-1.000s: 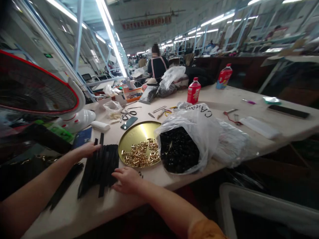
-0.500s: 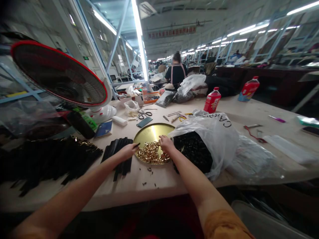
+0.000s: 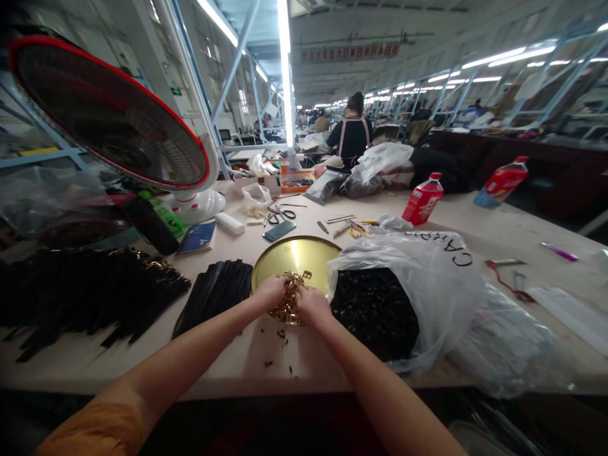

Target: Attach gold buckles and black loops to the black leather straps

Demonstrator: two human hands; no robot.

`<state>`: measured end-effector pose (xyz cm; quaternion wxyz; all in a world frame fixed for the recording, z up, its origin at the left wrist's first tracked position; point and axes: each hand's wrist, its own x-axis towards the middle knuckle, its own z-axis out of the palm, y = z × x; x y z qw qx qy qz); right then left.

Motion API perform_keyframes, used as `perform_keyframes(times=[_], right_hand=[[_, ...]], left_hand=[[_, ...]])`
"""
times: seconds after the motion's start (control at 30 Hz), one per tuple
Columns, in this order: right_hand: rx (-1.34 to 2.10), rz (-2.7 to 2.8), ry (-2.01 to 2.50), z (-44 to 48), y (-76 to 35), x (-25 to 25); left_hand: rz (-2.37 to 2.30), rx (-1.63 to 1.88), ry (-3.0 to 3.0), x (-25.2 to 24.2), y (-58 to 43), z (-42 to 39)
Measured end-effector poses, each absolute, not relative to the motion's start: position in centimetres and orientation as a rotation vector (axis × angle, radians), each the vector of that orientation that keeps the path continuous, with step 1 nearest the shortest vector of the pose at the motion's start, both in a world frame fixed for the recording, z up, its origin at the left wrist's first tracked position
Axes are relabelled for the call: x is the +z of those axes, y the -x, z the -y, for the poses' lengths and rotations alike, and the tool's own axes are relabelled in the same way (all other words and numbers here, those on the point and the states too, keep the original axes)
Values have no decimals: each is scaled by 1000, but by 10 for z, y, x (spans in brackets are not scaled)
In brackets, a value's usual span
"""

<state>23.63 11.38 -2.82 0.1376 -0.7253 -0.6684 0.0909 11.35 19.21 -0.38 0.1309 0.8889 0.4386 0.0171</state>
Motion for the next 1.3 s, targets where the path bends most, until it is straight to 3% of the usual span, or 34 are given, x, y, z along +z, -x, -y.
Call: perform_keyframes(times=[0.37, 0.57, 0.8, 1.03, 1.2, 1.3], right_hand=[[317, 1949, 2065, -167, -260, -27], [377, 2016, 1998, -134, -258, -25], [335, 1996, 1792, -71, -251, -1], [1030, 1092, 1339, -29, -227, 3], [1121, 1125, 1357, -11, -234, 2], [953, 1381, 1611, -9, -262, 10]], left_hand=[[-1286, -80, -2636, -4, -134, -219], [-1093, -68, -2727, -6, -133, -196], [-936, 74, -2859, 30, -112, -157], [-813, 284, -3024, 48, -89, -98], [-851, 187, -2303, 39, -67, -69], [-866, 70, -1614, 38, -56, -58]])
